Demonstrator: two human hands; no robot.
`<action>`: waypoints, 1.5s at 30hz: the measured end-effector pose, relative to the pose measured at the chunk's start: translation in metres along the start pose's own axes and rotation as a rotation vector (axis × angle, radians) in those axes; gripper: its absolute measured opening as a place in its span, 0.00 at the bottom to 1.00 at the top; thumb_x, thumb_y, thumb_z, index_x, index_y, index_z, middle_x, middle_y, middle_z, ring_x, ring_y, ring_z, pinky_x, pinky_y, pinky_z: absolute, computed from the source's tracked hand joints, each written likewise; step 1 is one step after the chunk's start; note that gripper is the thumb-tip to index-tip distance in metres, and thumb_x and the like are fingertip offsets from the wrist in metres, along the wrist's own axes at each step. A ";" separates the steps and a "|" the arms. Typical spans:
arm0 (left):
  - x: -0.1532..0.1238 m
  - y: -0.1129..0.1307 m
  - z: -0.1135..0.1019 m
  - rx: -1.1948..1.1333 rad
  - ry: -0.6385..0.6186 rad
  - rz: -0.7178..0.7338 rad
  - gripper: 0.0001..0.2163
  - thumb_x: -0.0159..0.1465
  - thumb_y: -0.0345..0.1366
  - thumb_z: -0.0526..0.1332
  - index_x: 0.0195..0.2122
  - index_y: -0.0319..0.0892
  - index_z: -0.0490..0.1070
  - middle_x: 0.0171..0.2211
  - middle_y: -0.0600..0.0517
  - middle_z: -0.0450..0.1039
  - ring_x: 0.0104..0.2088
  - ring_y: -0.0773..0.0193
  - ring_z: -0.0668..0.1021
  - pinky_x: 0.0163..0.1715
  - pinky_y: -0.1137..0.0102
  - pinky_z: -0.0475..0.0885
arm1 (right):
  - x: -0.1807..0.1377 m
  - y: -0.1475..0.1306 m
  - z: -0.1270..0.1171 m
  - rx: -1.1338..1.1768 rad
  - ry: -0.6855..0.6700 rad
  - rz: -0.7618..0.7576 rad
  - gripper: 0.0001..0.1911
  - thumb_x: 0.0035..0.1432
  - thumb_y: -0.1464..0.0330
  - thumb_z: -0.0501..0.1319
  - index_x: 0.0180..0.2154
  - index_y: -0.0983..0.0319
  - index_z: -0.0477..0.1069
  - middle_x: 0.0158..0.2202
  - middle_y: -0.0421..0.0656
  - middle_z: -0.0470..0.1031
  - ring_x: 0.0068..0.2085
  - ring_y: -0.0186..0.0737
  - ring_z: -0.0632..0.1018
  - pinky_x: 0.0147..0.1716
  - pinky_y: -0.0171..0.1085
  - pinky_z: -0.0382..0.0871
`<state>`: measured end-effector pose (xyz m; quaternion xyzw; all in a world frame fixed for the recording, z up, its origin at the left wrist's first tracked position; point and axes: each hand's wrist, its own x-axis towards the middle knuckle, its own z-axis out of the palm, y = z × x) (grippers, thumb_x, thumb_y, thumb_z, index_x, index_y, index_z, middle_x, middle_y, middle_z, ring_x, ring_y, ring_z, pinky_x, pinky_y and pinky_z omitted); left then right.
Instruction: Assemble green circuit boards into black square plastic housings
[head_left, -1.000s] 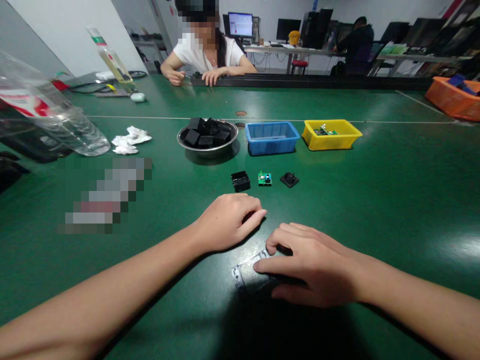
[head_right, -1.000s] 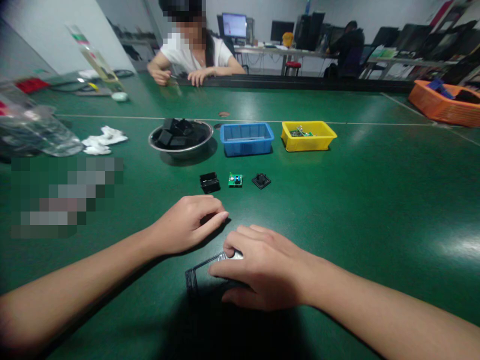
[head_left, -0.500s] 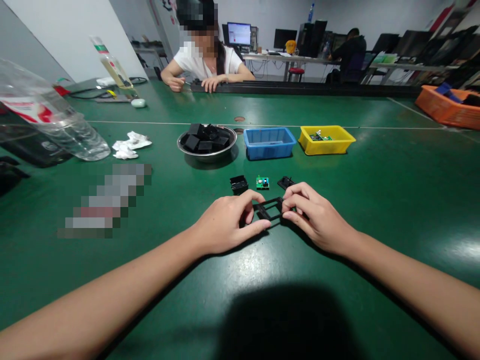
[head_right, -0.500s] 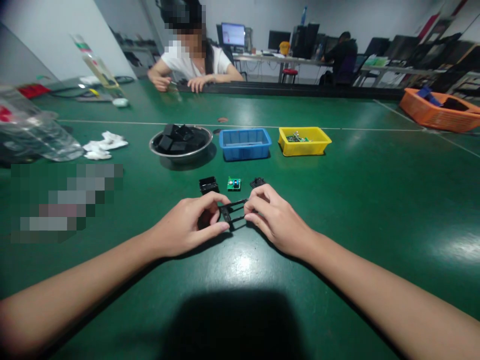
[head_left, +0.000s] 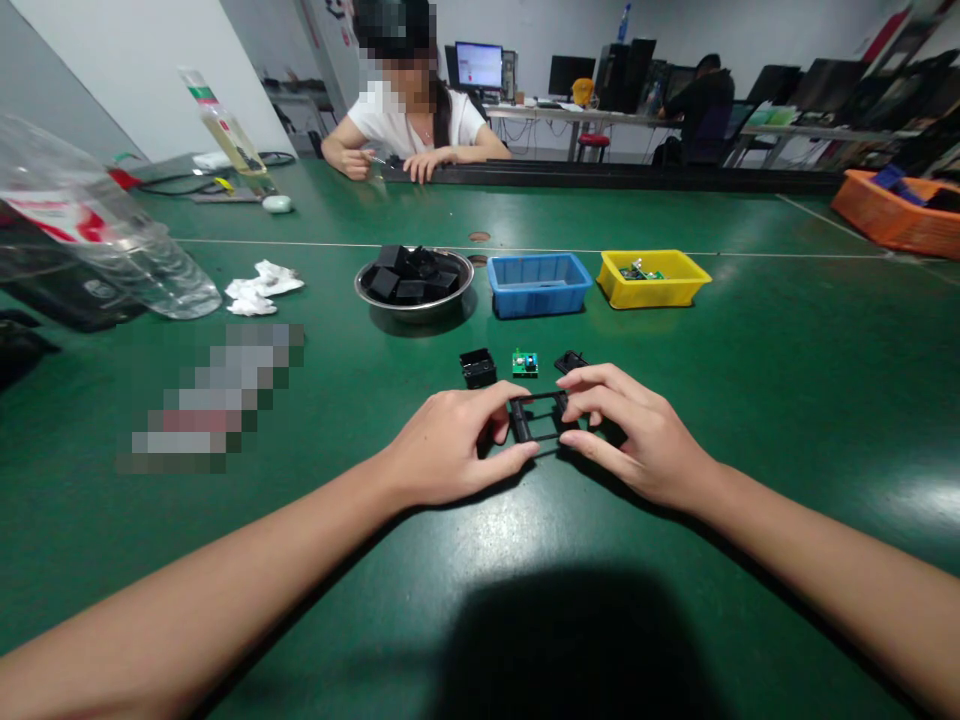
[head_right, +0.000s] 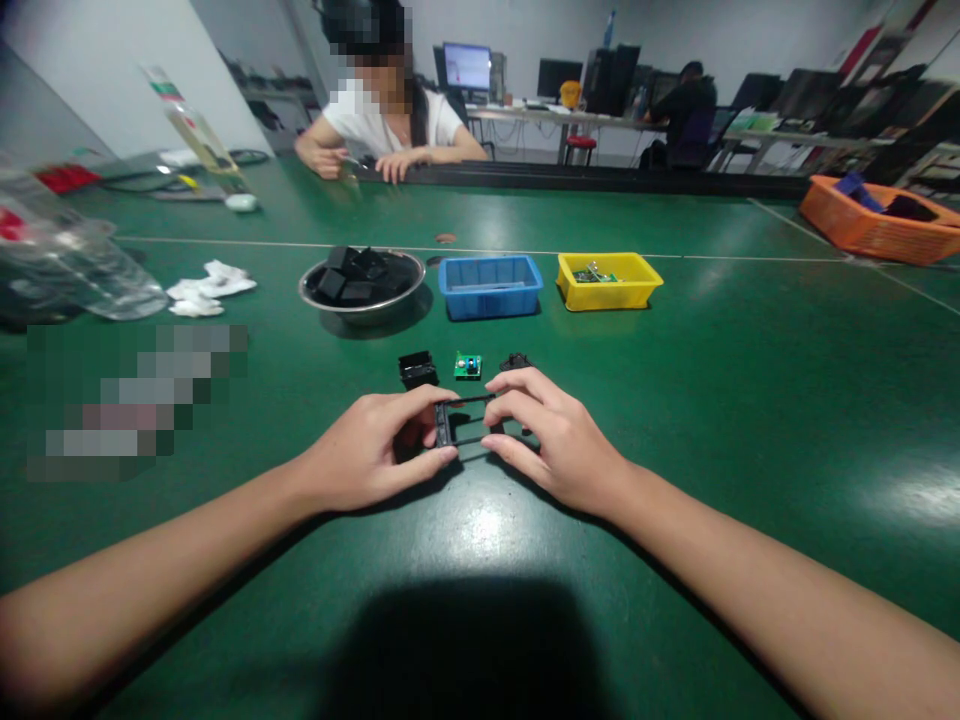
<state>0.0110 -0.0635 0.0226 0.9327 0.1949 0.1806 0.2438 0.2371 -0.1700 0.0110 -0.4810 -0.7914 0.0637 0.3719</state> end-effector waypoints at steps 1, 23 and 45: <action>0.000 0.000 0.000 -0.007 0.011 0.005 0.16 0.65 0.42 0.63 0.51 0.41 0.72 0.27 0.56 0.74 0.25 0.67 0.75 0.29 0.73 0.65 | 0.000 0.000 0.000 0.021 0.011 0.017 0.08 0.65 0.68 0.66 0.45 0.61 0.72 0.52 0.53 0.75 0.51 0.45 0.78 0.42 0.38 0.76; -0.001 -0.006 0.002 -0.003 -0.038 0.011 0.21 0.67 0.41 0.61 0.60 0.44 0.64 0.29 0.57 0.75 0.25 0.67 0.76 0.28 0.73 0.65 | 0.001 -0.003 0.001 0.241 -0.019 0.223 0.21 0.61 0.69 0.67 0.54 0.58 0.65 0.27 0.33 0.72 0.26 0.32 0.77 0.29 0.33 0.73; -0.002 -0.001 0.000 -0.009 -0.042 -0.018 0.20 0.68 0.42 0.60 0.58 0.42 0.64 0.29 0.57 0.75 0.26 0.66 0.76 0.28 0.72 0.65 | 0.001 -0.003 0.000 0.295 -0.028 0.291 0.22 0.59 0.68 0.68 0.53 0.60 0.65 0.25 0.32 0.71 0.25 0.32 0.75 0.28 0.32 0.70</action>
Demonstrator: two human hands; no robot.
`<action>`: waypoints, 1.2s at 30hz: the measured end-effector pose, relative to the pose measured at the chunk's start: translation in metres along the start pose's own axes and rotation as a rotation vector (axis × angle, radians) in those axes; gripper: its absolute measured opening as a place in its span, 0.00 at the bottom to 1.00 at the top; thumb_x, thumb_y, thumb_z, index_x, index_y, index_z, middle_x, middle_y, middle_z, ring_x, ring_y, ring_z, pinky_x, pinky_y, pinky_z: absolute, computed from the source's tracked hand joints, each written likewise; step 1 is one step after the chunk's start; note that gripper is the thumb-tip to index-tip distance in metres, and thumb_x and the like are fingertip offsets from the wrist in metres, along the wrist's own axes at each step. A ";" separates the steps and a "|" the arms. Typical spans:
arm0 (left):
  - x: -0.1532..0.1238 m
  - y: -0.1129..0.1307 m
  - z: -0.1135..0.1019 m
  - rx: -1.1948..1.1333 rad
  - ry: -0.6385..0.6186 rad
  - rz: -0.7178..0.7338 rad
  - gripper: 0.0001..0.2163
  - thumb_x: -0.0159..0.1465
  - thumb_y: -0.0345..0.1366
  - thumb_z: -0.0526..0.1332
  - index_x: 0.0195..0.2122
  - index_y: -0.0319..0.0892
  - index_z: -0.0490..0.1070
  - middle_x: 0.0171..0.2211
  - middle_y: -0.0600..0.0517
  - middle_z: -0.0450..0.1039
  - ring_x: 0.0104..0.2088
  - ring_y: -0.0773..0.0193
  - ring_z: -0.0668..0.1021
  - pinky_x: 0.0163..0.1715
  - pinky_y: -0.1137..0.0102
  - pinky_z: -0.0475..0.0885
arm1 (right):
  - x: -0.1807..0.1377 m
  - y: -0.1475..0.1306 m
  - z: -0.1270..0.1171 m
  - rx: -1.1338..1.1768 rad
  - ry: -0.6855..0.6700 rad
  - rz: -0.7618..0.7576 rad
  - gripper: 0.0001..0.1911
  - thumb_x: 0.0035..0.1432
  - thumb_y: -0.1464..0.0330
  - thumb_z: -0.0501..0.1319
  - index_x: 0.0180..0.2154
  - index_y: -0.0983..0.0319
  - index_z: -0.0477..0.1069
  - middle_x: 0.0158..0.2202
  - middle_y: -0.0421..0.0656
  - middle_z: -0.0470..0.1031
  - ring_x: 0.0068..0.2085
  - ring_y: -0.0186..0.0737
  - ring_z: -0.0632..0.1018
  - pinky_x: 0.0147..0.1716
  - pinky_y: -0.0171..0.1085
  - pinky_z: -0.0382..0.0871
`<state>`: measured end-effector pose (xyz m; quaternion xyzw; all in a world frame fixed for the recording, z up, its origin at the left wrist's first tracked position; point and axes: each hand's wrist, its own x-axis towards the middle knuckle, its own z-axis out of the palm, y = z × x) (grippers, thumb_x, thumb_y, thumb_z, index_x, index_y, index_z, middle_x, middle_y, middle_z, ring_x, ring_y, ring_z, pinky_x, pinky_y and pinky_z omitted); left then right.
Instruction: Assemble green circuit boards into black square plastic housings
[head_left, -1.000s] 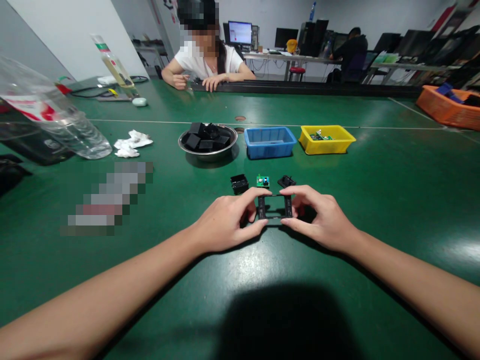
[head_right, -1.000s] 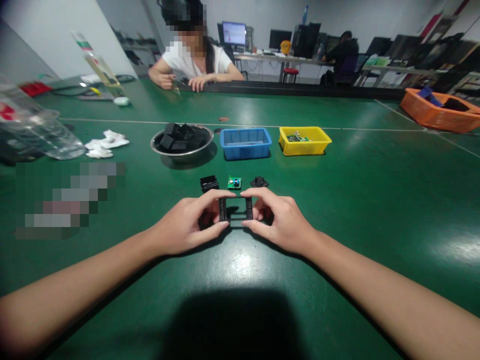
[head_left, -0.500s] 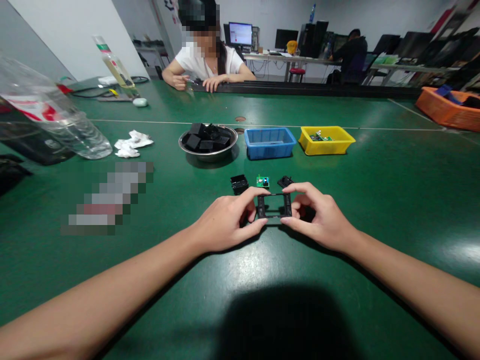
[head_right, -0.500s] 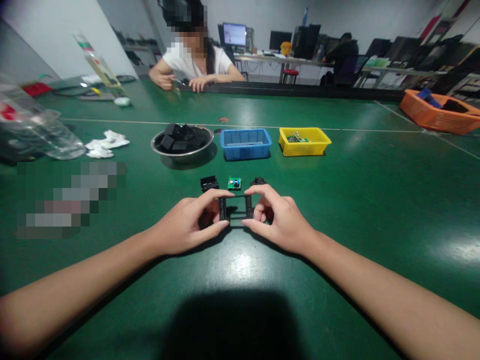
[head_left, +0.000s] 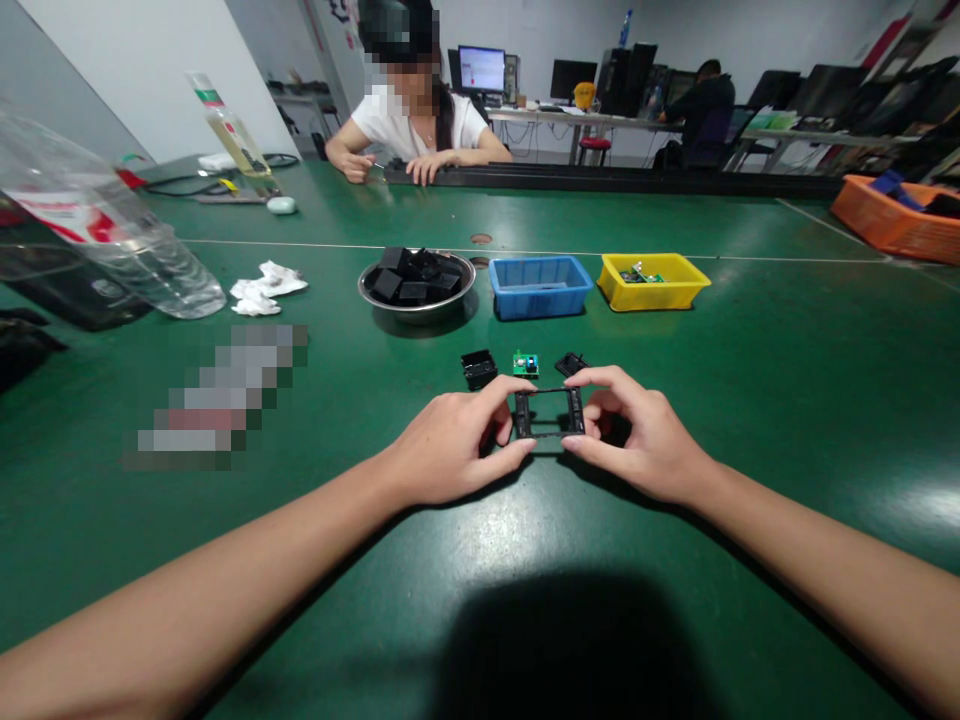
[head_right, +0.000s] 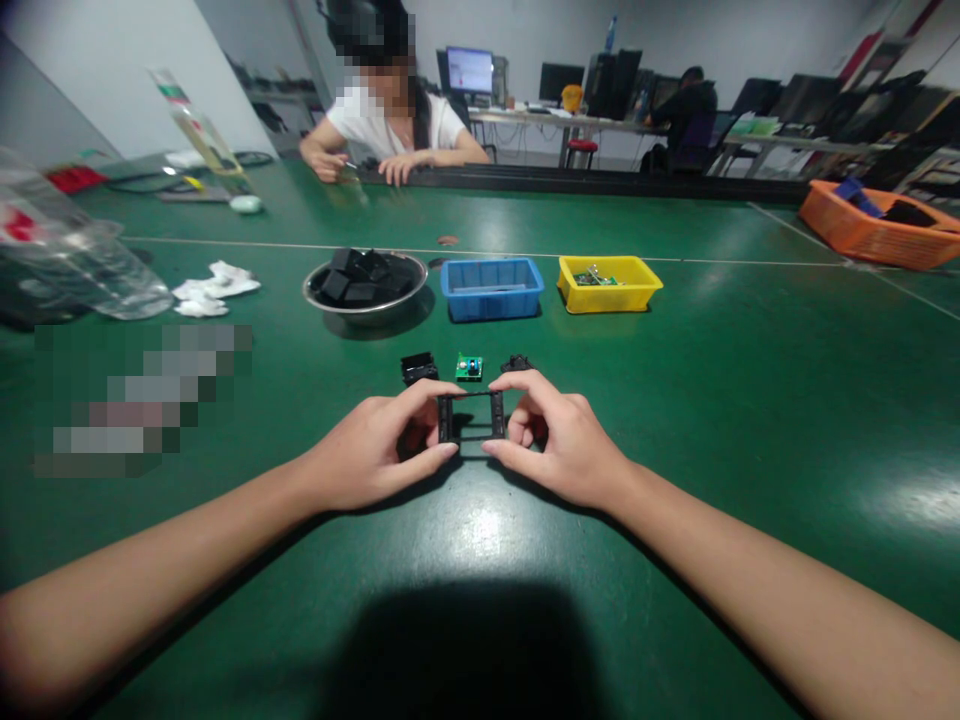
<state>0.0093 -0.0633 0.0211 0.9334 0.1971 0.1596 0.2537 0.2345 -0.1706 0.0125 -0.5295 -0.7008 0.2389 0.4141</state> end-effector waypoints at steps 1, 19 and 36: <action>0.000 0.000 0.000 0.000 0.000 -0.001 0.19 0.68 0.42 0.60 0.58 0.42 0.64 0.29 0.56 0.75 0.26 0.66 0.76 0.28 0.72 0.65 | 0.000 0.000 0.000 0.002 0.000 0.002 0.22 0.59 0.68 0.68 0.53 0.59 0.65 0.25 0.32 0.71 0.25 0.32 0.75 0.28 0.32 0.70; 0.001 -0.004 0.000 -0.003 -0.016 0.008 0.20 0.68 0.46 0.59 0.57 0.42 0.65 0.28 0.56 0.75 0.25 0.66 0.76 0.27 0.72 0.64 | 0.000 -0.003 -0.001 0.023 -0.018 0.036 0.22 0.59 0.65 0.68 0.53 0.59 0.65 0.25 0.32 0.72 0.25 0.34 0.75 0.28 0.33 0.70; 0.000 -0.005 0.001 0.013 -0.012 0.029 0.19 0.69 0.45 0.59 0.57 0.42 0.65 0.29 0.56 0.76 0.26 0.65 0.76 0.27 0.72 0.64 | 0.000 -0.002 -0.002 0.021 -0.038 0.051 0.22 0.60 0.64 0.68 0.53 0.59 0.65 0.26 0.33 0.72 0.25 0.33 0.74 0.28 0.33 0.68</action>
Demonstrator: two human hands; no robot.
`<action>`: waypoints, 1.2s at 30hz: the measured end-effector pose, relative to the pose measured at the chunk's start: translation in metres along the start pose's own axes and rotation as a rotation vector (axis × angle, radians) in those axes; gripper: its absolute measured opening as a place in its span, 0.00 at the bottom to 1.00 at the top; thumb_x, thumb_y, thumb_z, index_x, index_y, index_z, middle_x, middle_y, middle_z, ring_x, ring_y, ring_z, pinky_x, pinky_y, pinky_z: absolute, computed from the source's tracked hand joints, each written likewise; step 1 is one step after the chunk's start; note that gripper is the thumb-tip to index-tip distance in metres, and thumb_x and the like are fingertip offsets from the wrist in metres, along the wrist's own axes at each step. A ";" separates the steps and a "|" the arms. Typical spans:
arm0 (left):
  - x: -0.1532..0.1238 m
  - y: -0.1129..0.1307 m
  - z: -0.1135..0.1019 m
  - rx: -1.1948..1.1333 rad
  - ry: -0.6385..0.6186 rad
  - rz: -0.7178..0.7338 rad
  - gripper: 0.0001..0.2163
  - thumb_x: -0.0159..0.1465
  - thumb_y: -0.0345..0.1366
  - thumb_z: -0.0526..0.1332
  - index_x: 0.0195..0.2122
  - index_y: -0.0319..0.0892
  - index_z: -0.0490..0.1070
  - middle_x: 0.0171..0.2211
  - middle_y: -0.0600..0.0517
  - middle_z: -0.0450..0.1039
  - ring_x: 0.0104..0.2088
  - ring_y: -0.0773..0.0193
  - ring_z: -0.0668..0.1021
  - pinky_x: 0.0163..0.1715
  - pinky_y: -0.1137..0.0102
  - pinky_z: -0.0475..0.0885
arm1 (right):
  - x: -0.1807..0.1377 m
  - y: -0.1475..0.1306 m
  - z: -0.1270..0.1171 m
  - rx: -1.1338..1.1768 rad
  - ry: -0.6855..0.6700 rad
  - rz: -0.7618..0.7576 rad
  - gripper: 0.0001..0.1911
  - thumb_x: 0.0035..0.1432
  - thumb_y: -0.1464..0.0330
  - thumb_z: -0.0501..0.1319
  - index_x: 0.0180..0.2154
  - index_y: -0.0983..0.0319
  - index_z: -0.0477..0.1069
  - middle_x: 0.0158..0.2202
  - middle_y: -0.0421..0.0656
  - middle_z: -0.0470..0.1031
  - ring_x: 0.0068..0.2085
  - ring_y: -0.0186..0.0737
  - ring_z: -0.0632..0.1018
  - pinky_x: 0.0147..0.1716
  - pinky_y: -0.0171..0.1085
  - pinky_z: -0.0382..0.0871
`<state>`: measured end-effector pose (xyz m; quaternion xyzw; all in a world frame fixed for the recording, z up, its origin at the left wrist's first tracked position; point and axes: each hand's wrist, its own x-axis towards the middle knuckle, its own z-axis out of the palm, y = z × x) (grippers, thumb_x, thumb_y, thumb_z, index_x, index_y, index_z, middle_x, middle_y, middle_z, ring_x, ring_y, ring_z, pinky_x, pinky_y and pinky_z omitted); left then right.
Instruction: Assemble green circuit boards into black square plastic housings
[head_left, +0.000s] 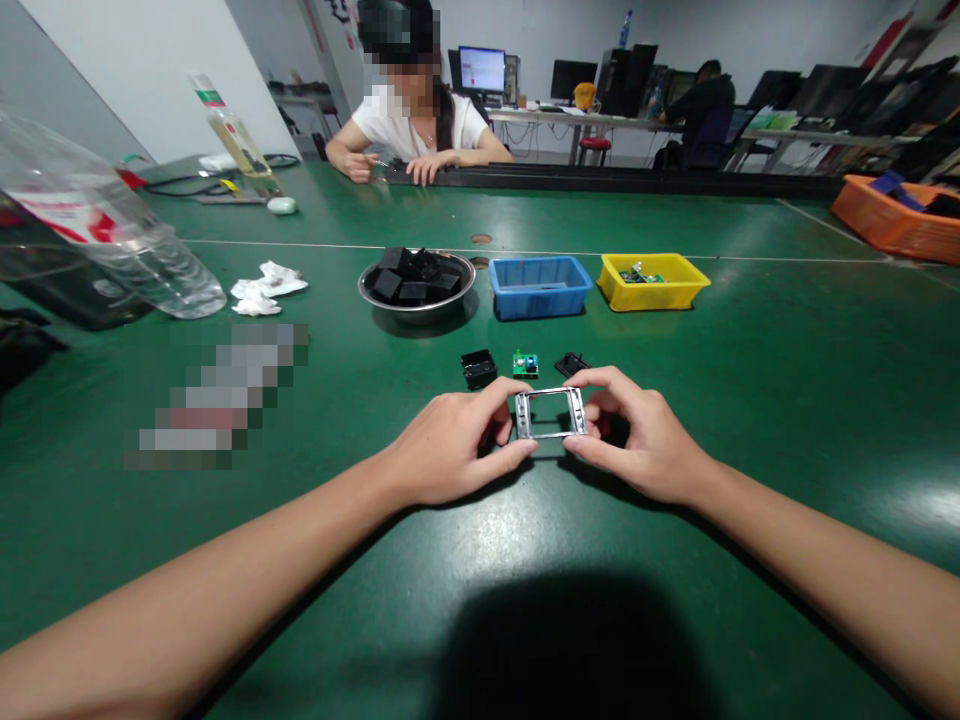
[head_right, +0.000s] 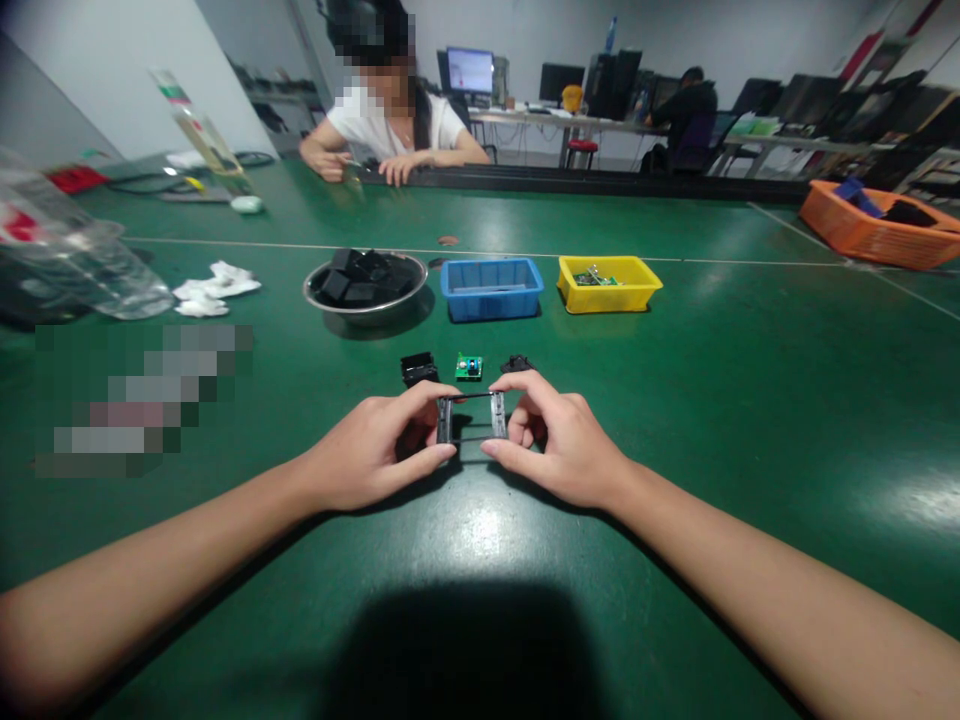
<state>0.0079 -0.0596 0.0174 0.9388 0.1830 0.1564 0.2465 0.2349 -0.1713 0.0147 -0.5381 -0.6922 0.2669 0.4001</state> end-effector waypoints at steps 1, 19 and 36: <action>0.000 0.000 0.000 0.000 -0.005 -0.003 0.19 0.69 0.46 0.58 0.56 0.42 0.65 0.29 0.56 0.76 0.26 0.65 0.76 0.28 0.72 0.64 | 0.000 0.000 0.000 0.000 -0.001 0.004 0.22 0.60 0.64 0.68 0.53 0.59 0.65 0.26 0.33 0.72 0.25 0.33 0.74 0.28 0.33 0.68; 0.000 0.004 -0.002 -0.009 -0.008 -0.011 0.17 0.70 0.43 0.58 0.55 0.41 0.64 0.27 0.58 0.72 0.25 0.66 0.74 0.28 0.72 0.62 | 0.002 0.002 -0.001 -0.062 -0.050 0.067 0.20 0.60 0.63 0.68 0.52 0.63 0.71 0.26 0.34 0.72 0.27 0.32 0.72 0.31 0.32 0.66; 0.000 0.003 -0.001 -0.042 0.022 0.003 0.19 0.70 0.44 0.60 0.58 0.43 0.63 0.29 0.58 0.73 0.26 0.67 0.74 0.29 0.73 0.63 | 0.002 0.003 0.001 -0.079 -0.029 0.049 0.21 0.60 0.66 0.67 0.53 0.64 0.71 0.26 0.33 0.71 0.26 0.30 0.72 0.30 0.31 0.65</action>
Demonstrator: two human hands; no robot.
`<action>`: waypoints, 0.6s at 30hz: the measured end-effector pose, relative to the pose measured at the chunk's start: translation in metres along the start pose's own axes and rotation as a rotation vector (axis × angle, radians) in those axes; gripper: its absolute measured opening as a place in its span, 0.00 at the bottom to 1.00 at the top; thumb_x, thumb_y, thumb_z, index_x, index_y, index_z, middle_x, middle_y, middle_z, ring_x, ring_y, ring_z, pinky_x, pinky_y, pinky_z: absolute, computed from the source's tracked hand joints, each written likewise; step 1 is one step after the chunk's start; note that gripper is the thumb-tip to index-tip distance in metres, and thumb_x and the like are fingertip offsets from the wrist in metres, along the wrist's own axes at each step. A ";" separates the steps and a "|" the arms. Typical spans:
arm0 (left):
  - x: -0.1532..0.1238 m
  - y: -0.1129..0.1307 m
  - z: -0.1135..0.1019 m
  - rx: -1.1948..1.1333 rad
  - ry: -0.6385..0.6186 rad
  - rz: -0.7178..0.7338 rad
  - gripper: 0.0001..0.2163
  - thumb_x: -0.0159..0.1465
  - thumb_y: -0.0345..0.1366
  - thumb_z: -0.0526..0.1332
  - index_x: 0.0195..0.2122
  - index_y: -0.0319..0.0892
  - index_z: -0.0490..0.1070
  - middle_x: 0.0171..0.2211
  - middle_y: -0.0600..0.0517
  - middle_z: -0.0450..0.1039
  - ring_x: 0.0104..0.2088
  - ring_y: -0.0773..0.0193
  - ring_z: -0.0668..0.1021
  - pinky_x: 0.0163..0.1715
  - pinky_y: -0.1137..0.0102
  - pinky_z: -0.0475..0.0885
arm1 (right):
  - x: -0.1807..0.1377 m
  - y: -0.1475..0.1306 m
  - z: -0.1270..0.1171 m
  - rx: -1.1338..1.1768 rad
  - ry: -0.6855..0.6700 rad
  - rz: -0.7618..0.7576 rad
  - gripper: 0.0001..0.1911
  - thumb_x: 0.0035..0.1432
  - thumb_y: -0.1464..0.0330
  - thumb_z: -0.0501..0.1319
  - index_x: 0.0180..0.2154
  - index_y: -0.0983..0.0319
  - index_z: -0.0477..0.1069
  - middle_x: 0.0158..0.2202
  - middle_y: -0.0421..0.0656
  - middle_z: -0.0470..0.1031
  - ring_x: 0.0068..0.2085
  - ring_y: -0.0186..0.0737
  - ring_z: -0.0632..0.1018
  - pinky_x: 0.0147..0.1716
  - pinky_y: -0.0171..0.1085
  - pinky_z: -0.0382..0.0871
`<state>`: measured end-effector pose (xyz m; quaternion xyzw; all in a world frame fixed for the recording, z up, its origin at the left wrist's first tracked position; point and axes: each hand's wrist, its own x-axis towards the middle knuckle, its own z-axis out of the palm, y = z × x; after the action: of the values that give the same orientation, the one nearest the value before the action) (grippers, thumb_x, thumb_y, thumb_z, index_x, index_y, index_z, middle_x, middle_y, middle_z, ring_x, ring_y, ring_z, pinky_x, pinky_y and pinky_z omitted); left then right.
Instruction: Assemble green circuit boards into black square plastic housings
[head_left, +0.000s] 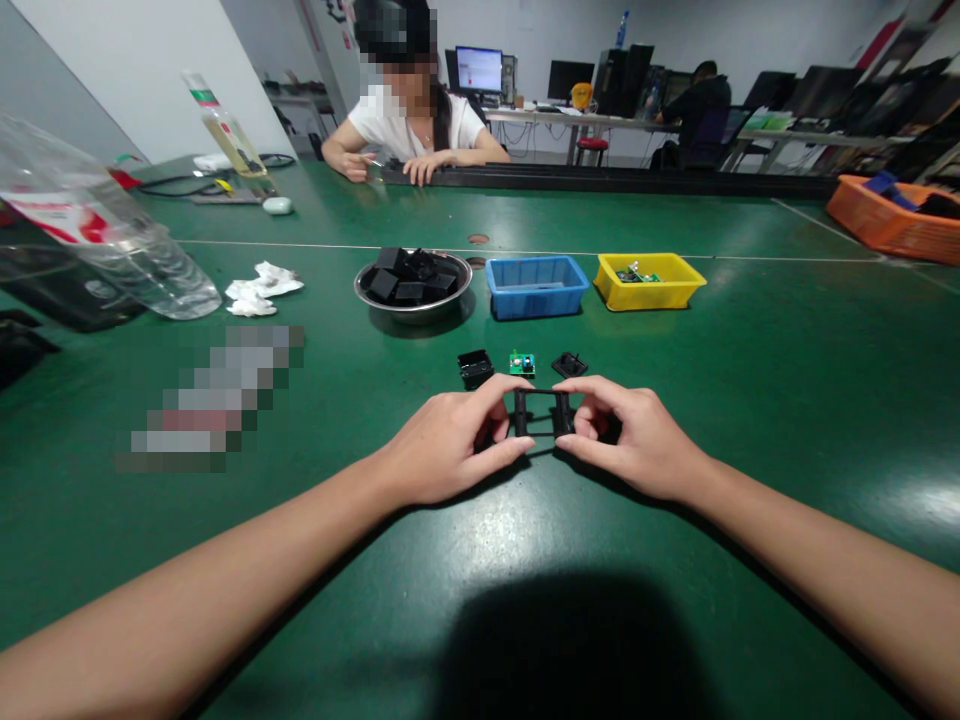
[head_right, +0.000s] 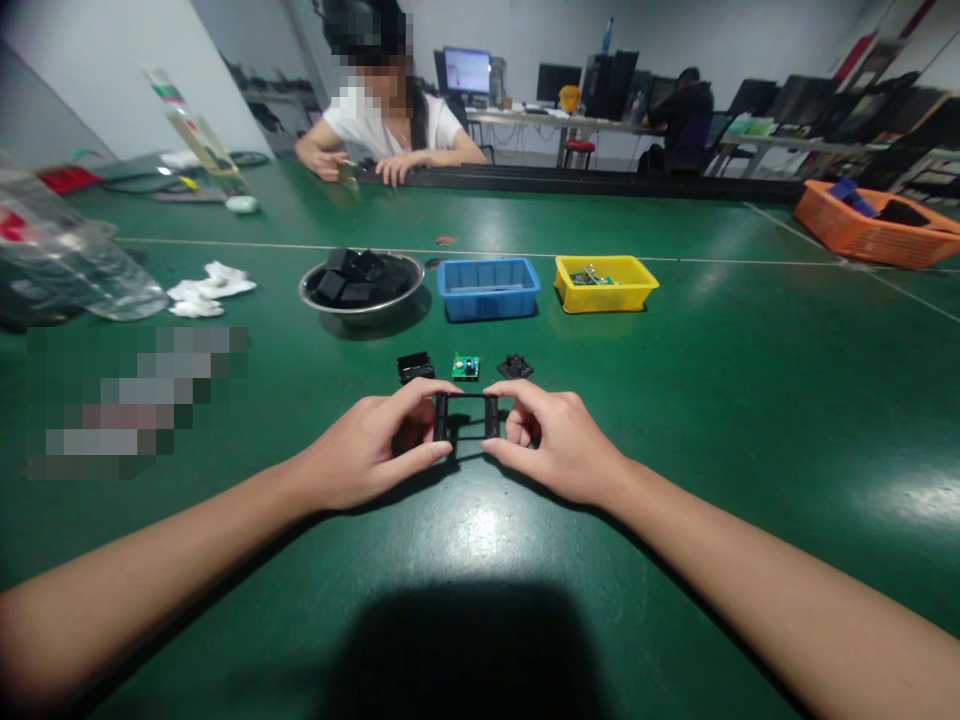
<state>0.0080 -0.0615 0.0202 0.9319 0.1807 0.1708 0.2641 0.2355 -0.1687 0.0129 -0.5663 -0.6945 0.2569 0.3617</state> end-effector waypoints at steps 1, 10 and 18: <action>0.000 -0.001 0.000 -0.007 0.001 0.000 0.18 0.70 0.44 0.60 0.58 0.43 0.64 0.28 0.58 0.73 0.26 0.67 0.74 0.29 0.73 0.63 | 0.000 0.000 0.000 0.003 0.003 -0.004 0.21 0.60 0.66 0.67 0.53 0.64 0.71 0.25 0.33 0.71 0.26 0.31 0.72 0.30 0.31 0.65; 0.001 -0.003 0.000 -0.021 -0.005 0.003 0.19 0.71 0.46 0.58 0.59 0.43 0.65 0.28 0.58 0.74 0.27 0.66 0.75 0.30 0.73 0.64 | -0.002 0.002 -0.001 0.045 0.010 -0.028 0.20 0.60 0.63 0.68 0.51 0.65 0.71 0.24 0.33 0.71 0.25 0.31 0.71 0.29 0.31 0.65; 0.001 -0.002 -0.001 -0.019 0.005 0.012 0.19 0.71 0.45 0.59 0.60 0.43 0.65 0.29 0.58 0.74 0.27 0.66 0.76 0.30 0.73 0.65 | -0.001 0.002 -0.001 0.036 0.011 -0.027 0.20 0.60 0.63 0.68 0.51 0.64 0.70 0.24 0.33 0.71 0.25 0.31 0.71 0.29 0.31 0.65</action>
<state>0.0080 -0.0595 0.0202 0.9299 0.1743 0.1765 0.2714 0.2379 -0.1695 0.0121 -0.5516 -0.6954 0.2614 0.3794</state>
